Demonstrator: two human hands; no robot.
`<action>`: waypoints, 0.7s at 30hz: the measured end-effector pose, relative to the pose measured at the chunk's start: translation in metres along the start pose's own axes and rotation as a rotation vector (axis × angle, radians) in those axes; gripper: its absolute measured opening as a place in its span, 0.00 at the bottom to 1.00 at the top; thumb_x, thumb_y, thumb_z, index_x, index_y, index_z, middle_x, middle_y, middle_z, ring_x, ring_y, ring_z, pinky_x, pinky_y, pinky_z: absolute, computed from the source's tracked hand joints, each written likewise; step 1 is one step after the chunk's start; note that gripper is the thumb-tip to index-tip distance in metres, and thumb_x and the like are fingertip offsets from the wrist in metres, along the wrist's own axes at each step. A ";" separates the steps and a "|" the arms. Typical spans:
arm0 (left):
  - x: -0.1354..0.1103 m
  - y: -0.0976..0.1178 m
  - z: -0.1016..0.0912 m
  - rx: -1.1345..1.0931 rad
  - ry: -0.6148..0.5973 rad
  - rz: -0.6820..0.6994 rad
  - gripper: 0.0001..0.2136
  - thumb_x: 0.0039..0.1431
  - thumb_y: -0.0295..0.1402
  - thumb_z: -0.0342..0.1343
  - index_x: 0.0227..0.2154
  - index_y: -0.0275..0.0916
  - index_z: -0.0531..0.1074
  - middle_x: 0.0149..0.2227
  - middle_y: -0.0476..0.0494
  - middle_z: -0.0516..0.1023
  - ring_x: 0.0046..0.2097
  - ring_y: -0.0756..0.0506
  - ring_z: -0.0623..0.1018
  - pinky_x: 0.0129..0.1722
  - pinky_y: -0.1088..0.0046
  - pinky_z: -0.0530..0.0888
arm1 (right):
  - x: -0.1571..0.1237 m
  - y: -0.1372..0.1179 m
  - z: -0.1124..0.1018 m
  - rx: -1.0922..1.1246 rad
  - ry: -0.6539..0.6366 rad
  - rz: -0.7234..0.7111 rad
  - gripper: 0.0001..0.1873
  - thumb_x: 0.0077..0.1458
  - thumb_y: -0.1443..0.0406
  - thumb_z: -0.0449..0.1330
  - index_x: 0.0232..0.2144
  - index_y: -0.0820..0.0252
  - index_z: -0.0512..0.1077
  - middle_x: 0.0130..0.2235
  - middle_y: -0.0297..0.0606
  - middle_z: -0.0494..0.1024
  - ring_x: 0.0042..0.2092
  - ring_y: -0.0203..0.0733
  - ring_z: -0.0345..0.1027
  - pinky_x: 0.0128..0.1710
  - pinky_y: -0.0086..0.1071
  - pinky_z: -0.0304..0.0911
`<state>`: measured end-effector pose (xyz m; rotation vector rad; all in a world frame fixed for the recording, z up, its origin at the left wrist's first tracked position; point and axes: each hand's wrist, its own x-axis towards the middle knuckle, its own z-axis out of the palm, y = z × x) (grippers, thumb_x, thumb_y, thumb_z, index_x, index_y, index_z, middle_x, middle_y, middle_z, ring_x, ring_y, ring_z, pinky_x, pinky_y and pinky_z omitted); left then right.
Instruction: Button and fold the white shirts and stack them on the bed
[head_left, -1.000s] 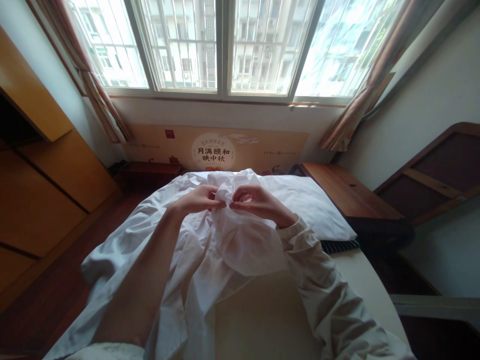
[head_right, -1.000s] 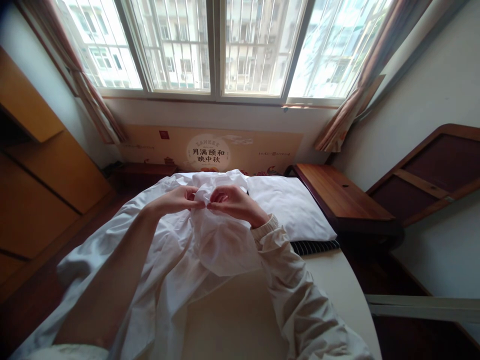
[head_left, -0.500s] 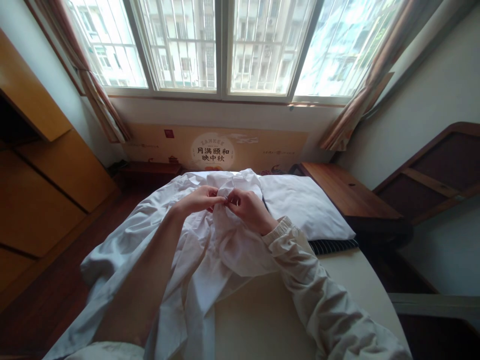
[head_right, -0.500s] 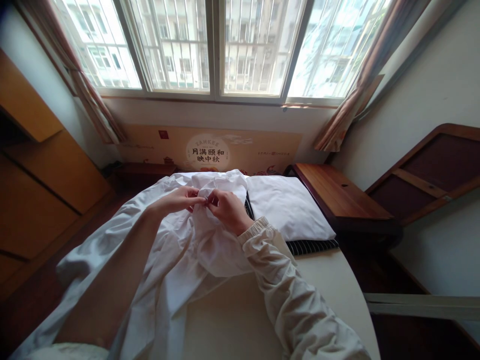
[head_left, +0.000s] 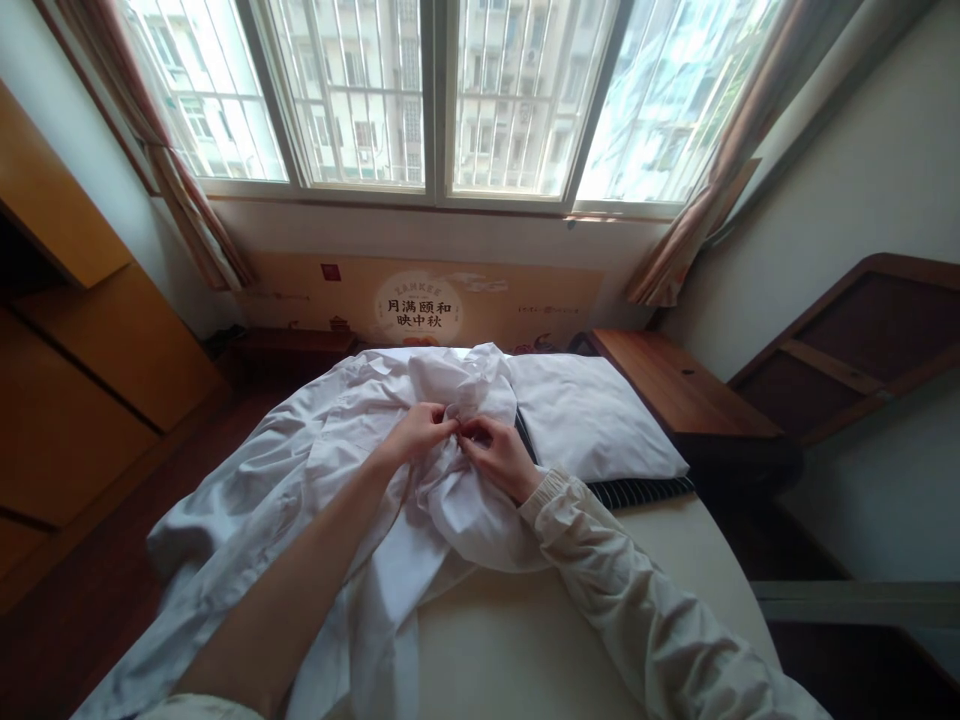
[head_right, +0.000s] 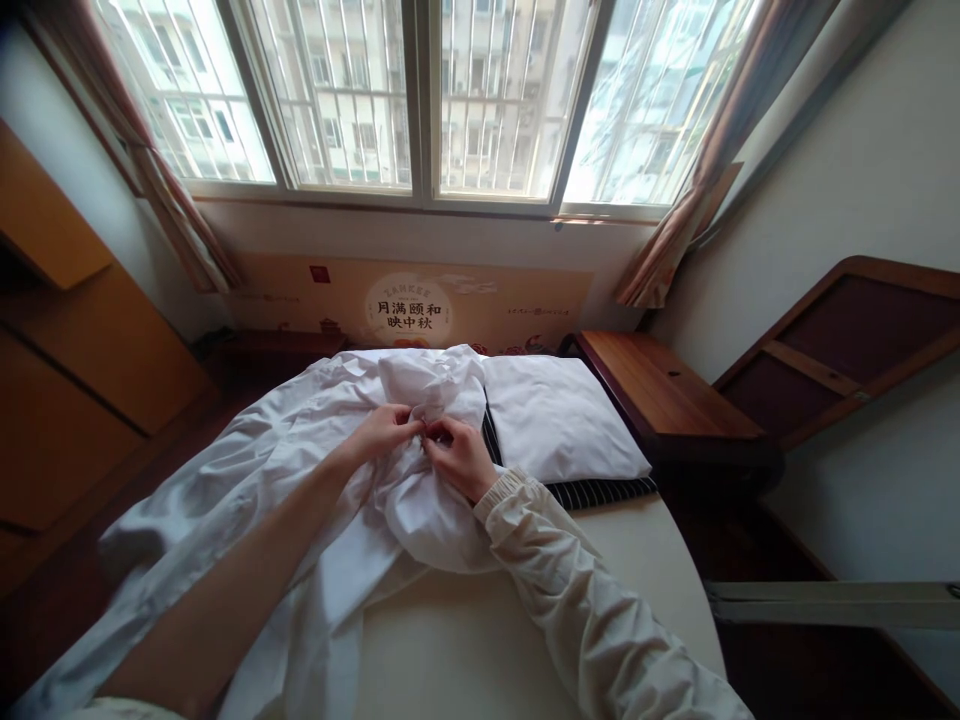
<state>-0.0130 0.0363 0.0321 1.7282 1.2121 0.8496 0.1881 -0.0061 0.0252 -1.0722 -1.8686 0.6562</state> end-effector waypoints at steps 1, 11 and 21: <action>-0.002 -0.005 0.005 -0.025 0.040 -0.006 0.18 0.52 0.50 0.65 0.27 0.37 0.77 0.25 0.48 0.76 0.31 0.45 0.75 0.29 0.74 0.68 | -0.003 0.002 0.000 -0.029 0.014 -0.014 0.05 0.61 0.63 0.66 0.37 0.57 0.80 0.39 0.41 0.85 0.42 0.49 0.77 0.47 0.41 0.69; -0.033 -0.016 0.025 -0.205 0.185 0.019 0.20 0.56 0.51 0.66 0.39 0.39 0.81 0.39 0.42 0.84 0.41 0.42 0.81 0.42 0.69 0.76 | -0.013 0.008 0.010 -0.064 0.104 -0.004 0.04 0.63 0.62 0.62 0.37 0.54 0.77 0.39 0.41 0.83 0.44 0.50 0.74 0.49 0.43 0.69; -0.045 -0.016 0.030 -0.287 0.225 0.074 0.19 0.57 0.47 0.69 0.43 0.39 0.82 0.44 0.40 0.86 0.46 0.39 0.84 0.50 0.63 0.79 | -0.015 0.006 0.010 -0.057 0.102 -0.010 0.08 0.66 0.59 0.62 0.42 0.55 0.77 0.42 0.44 0.83 0.47 0.52 0.74 0.51 0.44 0.69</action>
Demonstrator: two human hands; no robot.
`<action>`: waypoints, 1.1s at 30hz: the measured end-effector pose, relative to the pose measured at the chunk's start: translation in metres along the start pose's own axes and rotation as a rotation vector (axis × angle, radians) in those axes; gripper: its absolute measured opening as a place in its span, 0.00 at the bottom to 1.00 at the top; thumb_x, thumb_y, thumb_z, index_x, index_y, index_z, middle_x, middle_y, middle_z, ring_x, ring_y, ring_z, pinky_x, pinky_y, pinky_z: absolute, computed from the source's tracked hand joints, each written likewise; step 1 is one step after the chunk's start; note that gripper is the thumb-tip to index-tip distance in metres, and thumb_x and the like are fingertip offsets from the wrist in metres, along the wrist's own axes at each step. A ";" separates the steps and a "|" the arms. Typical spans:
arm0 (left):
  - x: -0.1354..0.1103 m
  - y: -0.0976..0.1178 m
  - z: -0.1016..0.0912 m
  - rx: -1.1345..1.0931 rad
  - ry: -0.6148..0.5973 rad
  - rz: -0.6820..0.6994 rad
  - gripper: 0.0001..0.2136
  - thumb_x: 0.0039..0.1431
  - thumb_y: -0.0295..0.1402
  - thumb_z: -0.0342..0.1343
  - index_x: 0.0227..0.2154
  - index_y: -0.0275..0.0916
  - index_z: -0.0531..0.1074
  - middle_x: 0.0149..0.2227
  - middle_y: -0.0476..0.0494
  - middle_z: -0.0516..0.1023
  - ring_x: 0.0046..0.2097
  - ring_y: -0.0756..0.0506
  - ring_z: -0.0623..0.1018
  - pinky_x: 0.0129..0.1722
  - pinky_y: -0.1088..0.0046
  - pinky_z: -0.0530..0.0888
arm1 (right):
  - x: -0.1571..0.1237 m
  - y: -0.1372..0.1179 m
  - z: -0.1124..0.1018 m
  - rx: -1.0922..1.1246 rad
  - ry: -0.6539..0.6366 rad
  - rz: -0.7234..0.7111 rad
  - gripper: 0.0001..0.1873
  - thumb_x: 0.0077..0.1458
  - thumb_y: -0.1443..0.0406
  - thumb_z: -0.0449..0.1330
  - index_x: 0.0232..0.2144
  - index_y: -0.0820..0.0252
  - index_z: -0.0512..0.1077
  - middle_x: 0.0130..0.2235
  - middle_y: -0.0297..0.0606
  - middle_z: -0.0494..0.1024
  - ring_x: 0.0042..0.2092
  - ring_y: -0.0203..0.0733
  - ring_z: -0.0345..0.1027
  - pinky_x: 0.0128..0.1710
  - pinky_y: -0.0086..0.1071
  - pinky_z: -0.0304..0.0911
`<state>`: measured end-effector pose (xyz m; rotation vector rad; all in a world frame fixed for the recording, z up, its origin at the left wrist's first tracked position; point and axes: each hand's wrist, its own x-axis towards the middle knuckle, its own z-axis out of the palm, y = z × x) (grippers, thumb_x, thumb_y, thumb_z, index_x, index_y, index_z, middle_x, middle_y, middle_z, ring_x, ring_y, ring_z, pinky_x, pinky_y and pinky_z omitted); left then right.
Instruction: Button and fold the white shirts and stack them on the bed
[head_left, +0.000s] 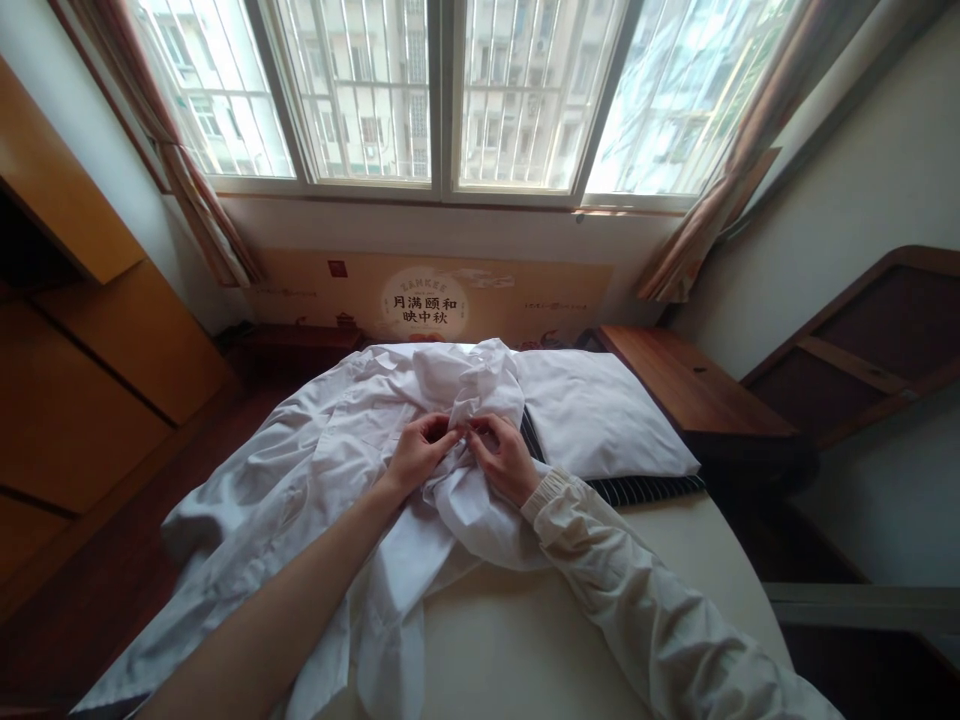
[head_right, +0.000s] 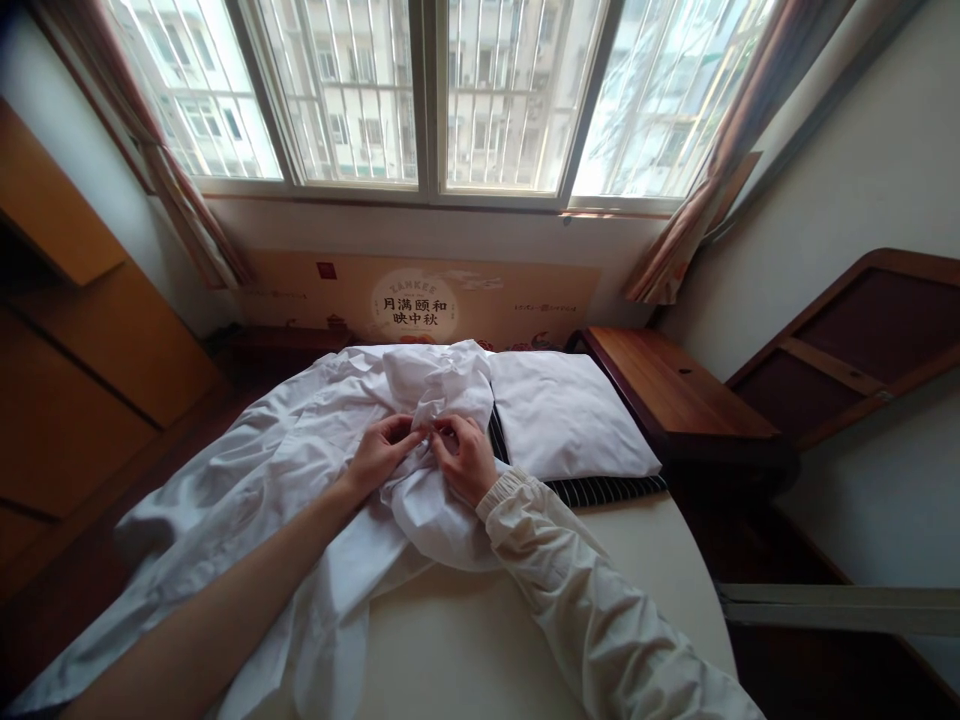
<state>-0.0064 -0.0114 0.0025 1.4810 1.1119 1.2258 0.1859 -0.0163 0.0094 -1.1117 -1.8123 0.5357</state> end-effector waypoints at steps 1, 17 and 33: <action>0.001 -0.001 0.000 -0.007 0.003 0.001 0.19 0.57 0.48 0.69 0.43 0.39 0.82 0.44 0.41 0.86 0.46 0.39 0.83 0.51 0.63 0.78 | 0.000 0.000 0.000 0.008 0.007 0.003 0.08 0.65 0.59 0.62 0.42 0.55 0.77 0.43 0.45 0.83 0.47 0.52 0.74 0.51 0.44 0.69; 0.004 -0.010 0.002 -0.114 0.042 0.056 0.18 0.56 0.45 0.72 0.42 0.38 0.83 0.40 0.42 0.86 0.42 0.42 0.83 0.44 0.68 0.78 | 0.002 0.010 0.005 0.099 0.114 -0.077 0.04 0.62 0.63 0.67 0.38 0.54 0.83 0.39 0.40 0.84 0.45 0.49 0.75 0.48 0.42 0.69; 0.003 -0.006 0.004 -0.117 0.058 0.038 0.15 0.51 0.40 0.74 0.38 0.36 0.83 0.38 0.41 0.87 0.39 0.43 0.83 0.40 0.69 0.77 | -0.001 0.004 0.002 -0.033 0.104 -0.170 0.05 0.64 0.65 0.65 0.41 0.54 0.82 0.39 0.40 0.81 0.45 0.49 0.71 0.49 0.42 0.68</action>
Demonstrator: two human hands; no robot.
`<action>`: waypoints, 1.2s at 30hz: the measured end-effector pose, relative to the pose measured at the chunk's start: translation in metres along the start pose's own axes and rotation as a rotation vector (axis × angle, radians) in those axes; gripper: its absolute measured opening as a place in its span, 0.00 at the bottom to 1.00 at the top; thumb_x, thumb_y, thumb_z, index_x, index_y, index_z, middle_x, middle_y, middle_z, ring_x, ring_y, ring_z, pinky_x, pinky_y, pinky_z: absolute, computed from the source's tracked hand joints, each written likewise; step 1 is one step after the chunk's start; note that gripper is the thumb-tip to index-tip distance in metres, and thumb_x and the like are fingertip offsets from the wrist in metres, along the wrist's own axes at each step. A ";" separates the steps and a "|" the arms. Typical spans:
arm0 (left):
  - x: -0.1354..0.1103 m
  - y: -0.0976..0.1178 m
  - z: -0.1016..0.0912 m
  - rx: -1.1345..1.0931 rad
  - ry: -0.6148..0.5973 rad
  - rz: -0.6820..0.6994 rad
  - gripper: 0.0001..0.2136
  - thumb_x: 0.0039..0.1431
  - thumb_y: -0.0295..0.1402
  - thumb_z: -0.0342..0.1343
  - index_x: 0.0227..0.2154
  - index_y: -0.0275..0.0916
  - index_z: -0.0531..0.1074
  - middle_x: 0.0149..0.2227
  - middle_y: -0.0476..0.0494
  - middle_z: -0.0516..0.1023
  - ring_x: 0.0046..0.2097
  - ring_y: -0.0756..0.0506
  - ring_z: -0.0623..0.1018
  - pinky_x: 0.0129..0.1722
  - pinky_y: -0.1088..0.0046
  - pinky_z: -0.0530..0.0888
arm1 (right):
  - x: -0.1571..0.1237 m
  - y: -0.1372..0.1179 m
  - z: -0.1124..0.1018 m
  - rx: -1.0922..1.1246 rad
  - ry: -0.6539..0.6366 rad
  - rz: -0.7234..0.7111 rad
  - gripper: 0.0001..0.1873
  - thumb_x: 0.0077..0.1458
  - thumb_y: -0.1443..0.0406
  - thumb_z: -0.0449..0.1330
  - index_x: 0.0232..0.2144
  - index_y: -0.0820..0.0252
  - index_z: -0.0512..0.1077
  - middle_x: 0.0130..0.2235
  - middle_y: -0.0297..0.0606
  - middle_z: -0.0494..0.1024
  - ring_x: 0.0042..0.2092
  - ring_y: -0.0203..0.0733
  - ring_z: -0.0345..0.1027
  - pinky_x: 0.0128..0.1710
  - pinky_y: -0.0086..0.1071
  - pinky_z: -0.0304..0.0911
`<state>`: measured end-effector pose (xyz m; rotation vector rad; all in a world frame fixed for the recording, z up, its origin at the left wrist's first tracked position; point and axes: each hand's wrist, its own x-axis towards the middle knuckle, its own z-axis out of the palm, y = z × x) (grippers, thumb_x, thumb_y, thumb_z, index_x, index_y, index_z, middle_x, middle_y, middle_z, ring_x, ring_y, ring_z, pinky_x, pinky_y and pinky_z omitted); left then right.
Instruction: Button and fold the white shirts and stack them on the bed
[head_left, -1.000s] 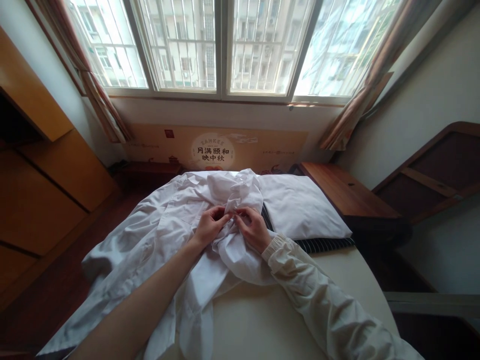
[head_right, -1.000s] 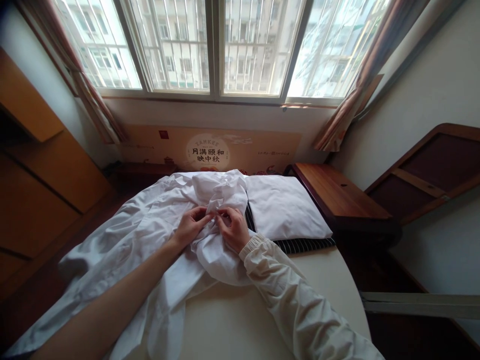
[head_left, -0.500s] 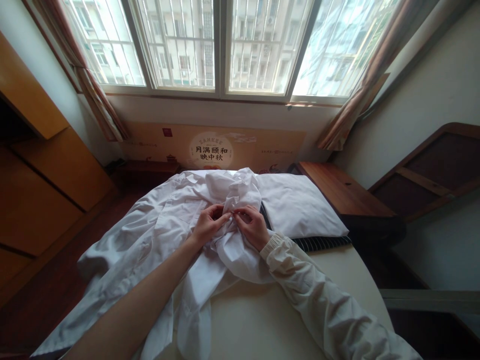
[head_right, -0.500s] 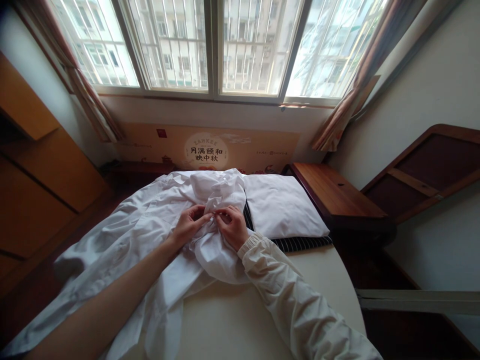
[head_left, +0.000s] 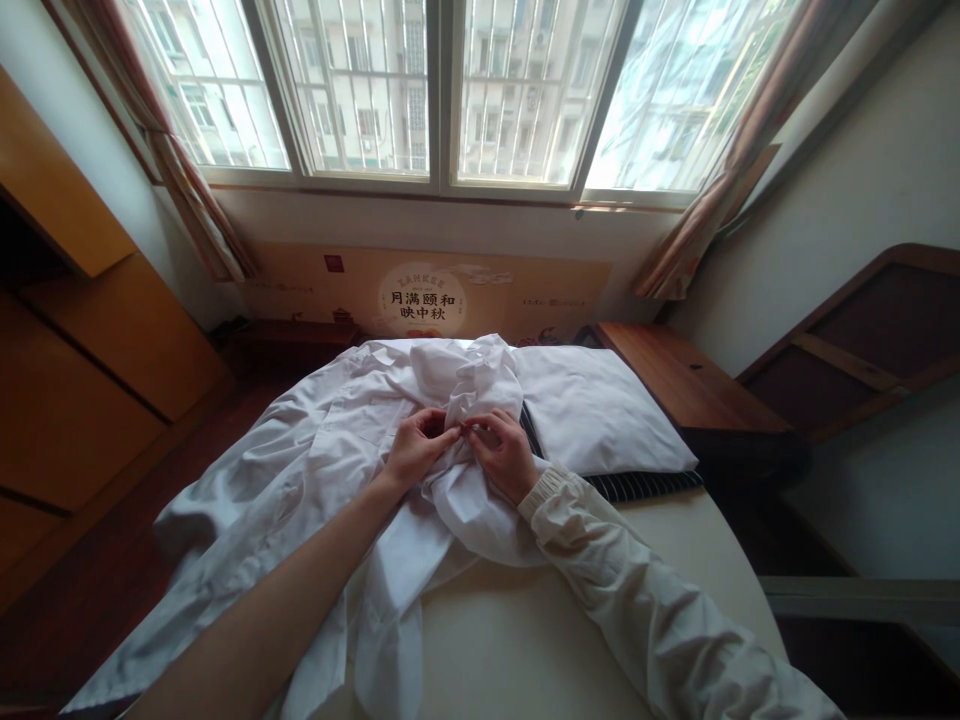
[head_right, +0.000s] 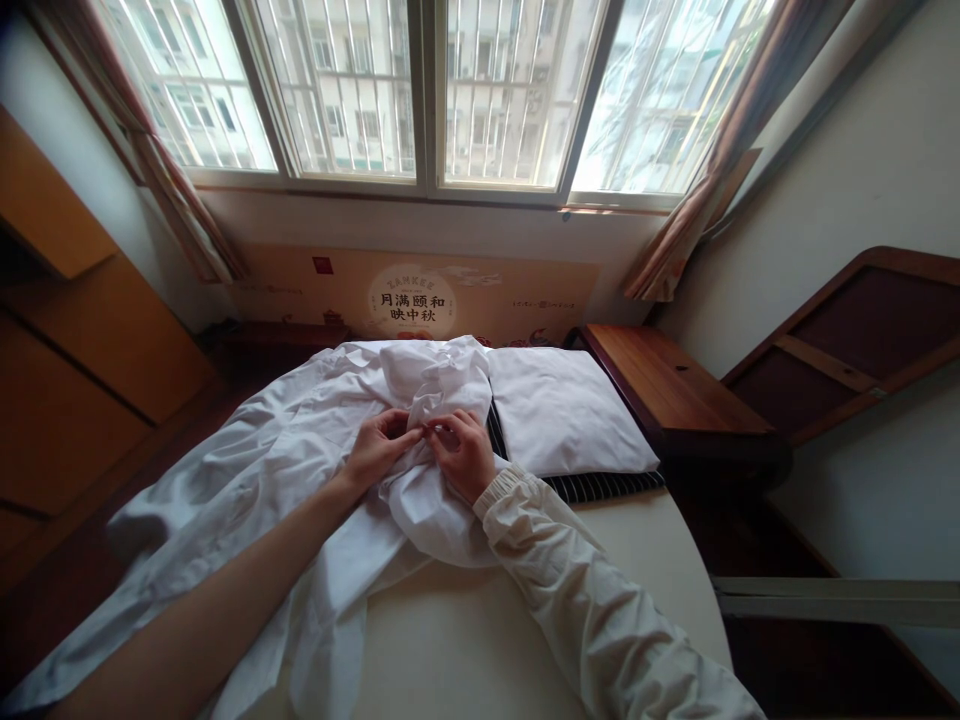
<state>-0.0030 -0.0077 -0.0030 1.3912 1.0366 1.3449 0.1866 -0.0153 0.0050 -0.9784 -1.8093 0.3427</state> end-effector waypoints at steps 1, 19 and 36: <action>0.000 0.001 0.000 -0.002 0.004 -0.004 0.15 0.51 0.40 0.74 0.37 0.36 0.83 0.38 0.41 0.87 0.38 0.43 0.84 0.40 0.69 0.77 | 0.000 0.000 0.000 -0.005 0.001 -0.004 0.06 0.64 0.66 0.65 0.41 0.54 0.82 0.39 0.40 0.81 0.45 0.49 0.71 0.49 0.42 0.68; 0.001 0.004 0.001 -0.067 0.051 -0.043 0.17 0.47 0.42 0.77 0.35 0.37 0.84 0.37 0.41 0.87 0.37 0.43 0.83 0.40 0.68 0.78 | -0.001 -0.004 0.001 0.059 0.044 0.028 0.05 0.64 0.62 0.66 0.40 0.54 0.83 0.36 0.39 0.83 0.40 0.47 0.74 0.44 0.41 0.69; -0.002 0.003 0.001 -0.053 0.054 -0.043 0.16 0.49 0.43 0.77 0.36 0.38 0.84 0.37 0.43 0.87 0.37 0.43 0.84 0.40 0.68 0.80 | -0.001 0.007 0.006 0.365 0.013 0.377 0.17 0.63 0.51 0.66 0.38 0.58 0.85 0.38 0.42 0.87 0.40 0.49 0.80 0.42 0.40 0.74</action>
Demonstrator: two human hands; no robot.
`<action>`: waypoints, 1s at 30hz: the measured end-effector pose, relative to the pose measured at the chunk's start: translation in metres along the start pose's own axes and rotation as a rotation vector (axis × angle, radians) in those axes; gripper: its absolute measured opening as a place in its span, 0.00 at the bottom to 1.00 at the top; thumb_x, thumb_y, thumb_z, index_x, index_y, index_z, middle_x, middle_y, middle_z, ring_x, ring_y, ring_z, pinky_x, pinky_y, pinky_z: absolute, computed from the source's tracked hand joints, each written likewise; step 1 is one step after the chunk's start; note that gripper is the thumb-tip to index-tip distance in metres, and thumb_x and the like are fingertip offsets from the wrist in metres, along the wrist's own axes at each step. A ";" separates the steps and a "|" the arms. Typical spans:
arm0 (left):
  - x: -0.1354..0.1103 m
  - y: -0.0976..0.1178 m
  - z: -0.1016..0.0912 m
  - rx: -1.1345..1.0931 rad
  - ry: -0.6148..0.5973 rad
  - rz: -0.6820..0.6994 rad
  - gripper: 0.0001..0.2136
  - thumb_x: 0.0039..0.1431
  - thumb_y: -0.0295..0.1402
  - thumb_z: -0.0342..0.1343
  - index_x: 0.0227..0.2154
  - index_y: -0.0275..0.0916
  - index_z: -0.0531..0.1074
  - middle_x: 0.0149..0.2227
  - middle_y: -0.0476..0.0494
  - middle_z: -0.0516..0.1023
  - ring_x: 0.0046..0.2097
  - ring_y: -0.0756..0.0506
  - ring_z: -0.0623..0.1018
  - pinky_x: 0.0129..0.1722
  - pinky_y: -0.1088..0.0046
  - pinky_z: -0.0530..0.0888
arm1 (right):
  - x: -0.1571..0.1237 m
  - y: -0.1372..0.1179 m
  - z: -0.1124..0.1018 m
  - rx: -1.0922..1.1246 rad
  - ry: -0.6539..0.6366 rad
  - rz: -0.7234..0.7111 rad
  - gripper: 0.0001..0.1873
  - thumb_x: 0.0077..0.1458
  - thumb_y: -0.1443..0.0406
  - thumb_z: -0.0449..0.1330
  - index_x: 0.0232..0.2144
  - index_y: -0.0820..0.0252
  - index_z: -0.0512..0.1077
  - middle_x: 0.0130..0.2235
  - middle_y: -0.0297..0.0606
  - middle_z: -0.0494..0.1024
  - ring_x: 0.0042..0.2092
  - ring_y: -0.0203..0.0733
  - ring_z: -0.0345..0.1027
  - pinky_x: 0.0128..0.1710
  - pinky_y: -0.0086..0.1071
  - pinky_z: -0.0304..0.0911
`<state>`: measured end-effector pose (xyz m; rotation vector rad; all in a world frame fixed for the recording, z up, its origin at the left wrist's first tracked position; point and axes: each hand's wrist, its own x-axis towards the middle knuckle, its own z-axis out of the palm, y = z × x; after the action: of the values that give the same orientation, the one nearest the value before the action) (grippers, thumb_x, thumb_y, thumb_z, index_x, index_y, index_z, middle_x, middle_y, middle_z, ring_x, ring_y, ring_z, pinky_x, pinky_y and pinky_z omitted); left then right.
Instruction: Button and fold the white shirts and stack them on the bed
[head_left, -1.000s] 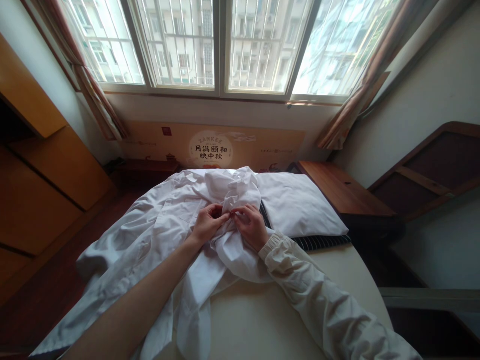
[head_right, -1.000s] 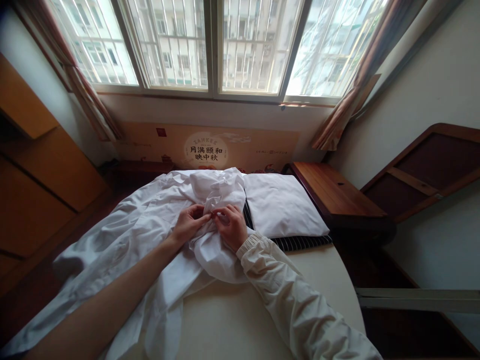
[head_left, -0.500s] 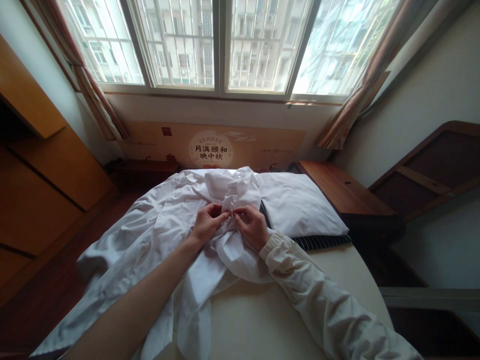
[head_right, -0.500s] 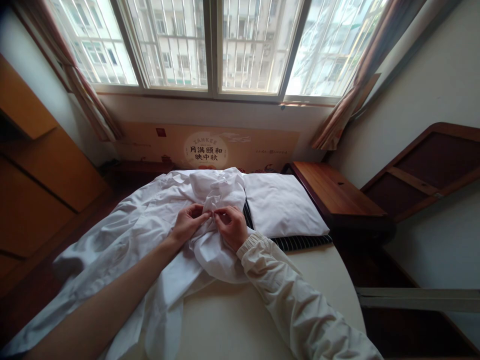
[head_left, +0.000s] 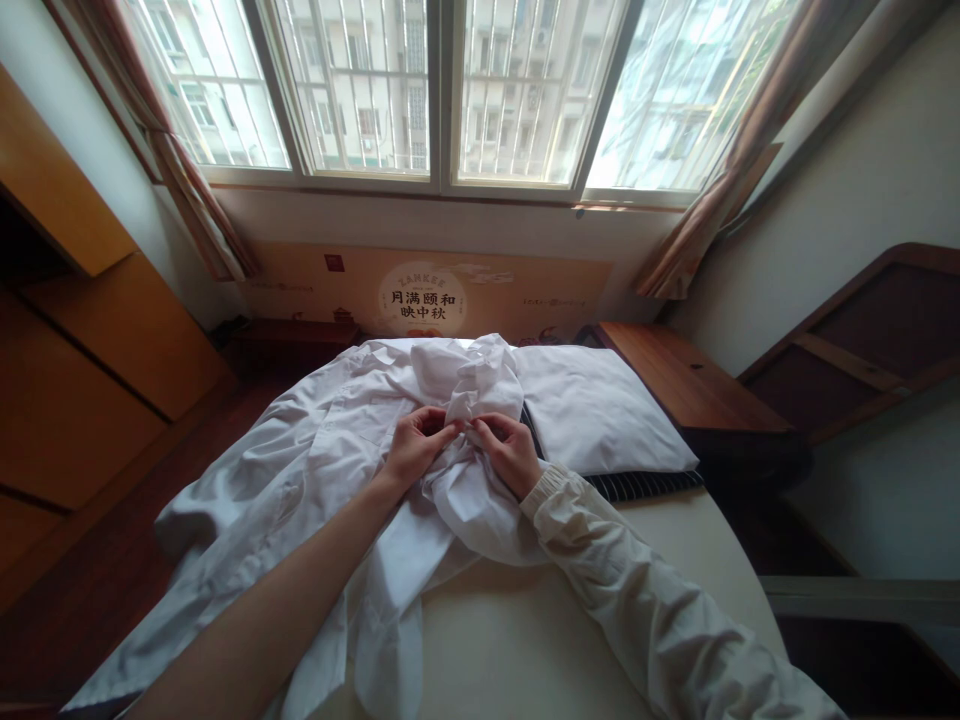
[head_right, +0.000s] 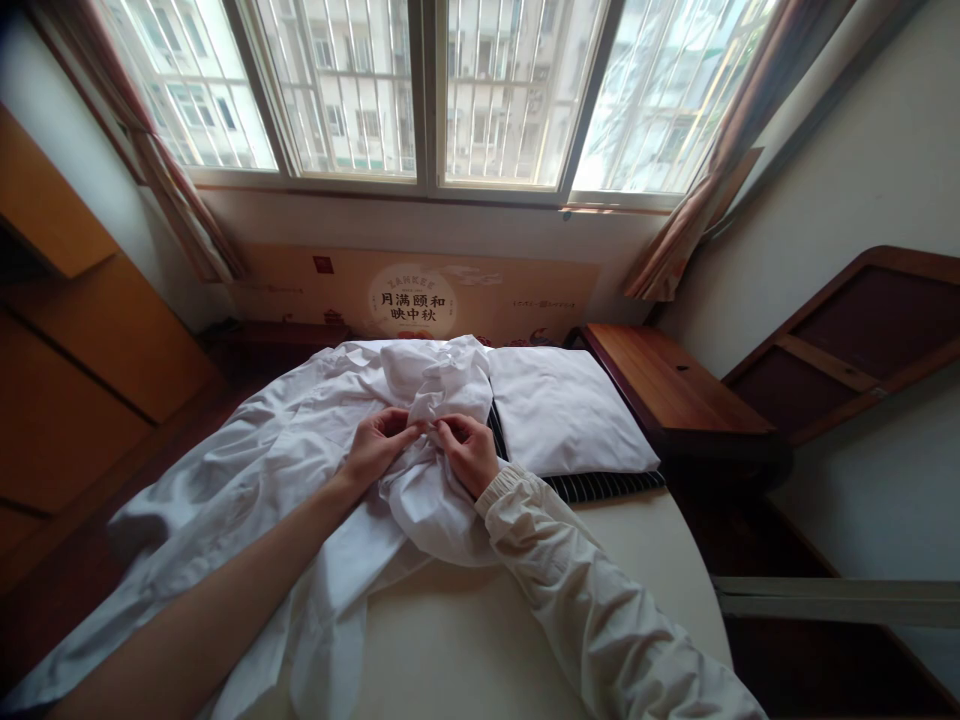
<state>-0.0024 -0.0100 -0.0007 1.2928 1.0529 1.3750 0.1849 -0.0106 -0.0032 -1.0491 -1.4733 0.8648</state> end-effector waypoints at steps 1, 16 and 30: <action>0.000 0.000 0.000 -0.004 -0.002 -0.001 0.17 0.49 0.43 0.77 0.37 0.38 0.84 0.37 0.42 0.87 0.38 0.43 0.84 0.41 0.68 0.80 | 0.000 0.000 0.000 0.012 -0.007 0.013 0.18 0.62 0.51 0.67 0.38 0.58 0.85 0.38 0.43 0.87 0.40 0.49 0.80 0.41 0.40 0.74; 0.001 -0.004 -0.002 0.010 -0.029 0.032 0.17 0.50 0.44 0.76 0.37 0.38 0.84 0.38 0.42 0.87 0.38 0.43 0.84 0.41 0.68 0.80 | -0.001 -0.003 0.000 -0.076 0.009 -0.108 0.13 0.61 0.54 0.68 0.39 0.56 0.85 0.41 0.43 0.86 0.41 0.48 0.78 0.44 0.41 0.74; 0.001 -0.008 -0.002 0.016 -0.031 0.051 0.16 0.52 0.44 0.76 0.37 0.39 0.84 0.38 0.43 0.87 0.39 0.43 0.84 0.43 0.67 0.81 | 0.002 -0.001 0.000 0.021 -0.072 -0.040 0.17 0.57 0.51 0.70 0.38 0.58 0.81 0.37 0.40 0.84 0.36 0.43 0.74 0.37 0.35 0.71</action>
<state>-0.0040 -0.0077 -0.0082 1.3566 1.0187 1.3828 0.1843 -0.0087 -0.0013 -0.9790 -1.5375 0.8956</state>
